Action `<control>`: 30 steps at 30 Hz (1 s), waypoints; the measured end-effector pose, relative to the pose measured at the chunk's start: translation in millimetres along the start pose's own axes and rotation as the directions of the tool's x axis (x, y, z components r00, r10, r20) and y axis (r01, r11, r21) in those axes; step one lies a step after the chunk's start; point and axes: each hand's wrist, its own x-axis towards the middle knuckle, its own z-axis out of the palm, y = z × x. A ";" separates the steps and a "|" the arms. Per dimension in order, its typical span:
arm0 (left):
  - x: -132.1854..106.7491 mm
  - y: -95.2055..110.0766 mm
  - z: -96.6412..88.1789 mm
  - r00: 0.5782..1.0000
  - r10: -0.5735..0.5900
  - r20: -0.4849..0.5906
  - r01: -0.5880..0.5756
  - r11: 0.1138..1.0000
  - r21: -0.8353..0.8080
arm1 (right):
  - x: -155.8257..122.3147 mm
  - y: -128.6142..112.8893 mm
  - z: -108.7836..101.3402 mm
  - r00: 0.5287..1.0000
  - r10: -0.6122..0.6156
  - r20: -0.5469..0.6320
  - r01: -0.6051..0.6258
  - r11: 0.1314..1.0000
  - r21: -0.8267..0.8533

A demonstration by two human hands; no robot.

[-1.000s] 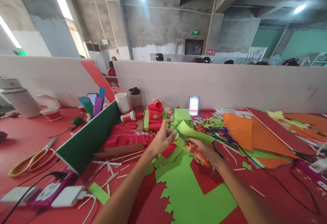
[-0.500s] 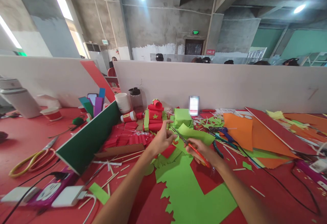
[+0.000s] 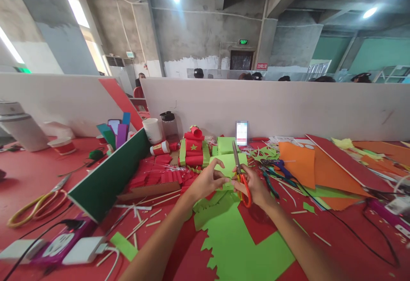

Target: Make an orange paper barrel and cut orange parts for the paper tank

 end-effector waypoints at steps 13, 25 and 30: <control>5.7 -6.1 20.8 0.998 0.017 -0.058 -0.017 1.000 -0.004 | 4.6 0.3 5.3 0.960 -0.105 -0.259 0.128 0.989 0.072; 8.5 -5.8 20.1 0.943 0.089 -0.322 -0.102 0.995 -0.022 | 3.3 3.2 6.5 0.992 -0.040 -0.116 0.044 0.999 0.031; 8.9 -5.6 12.9 0.889 0.071 -0.452 -0.111 0.992 -0.062 | -4.9 -2.2 13.9 0.999 -0.026 0.025 0.026 1.000 -0.007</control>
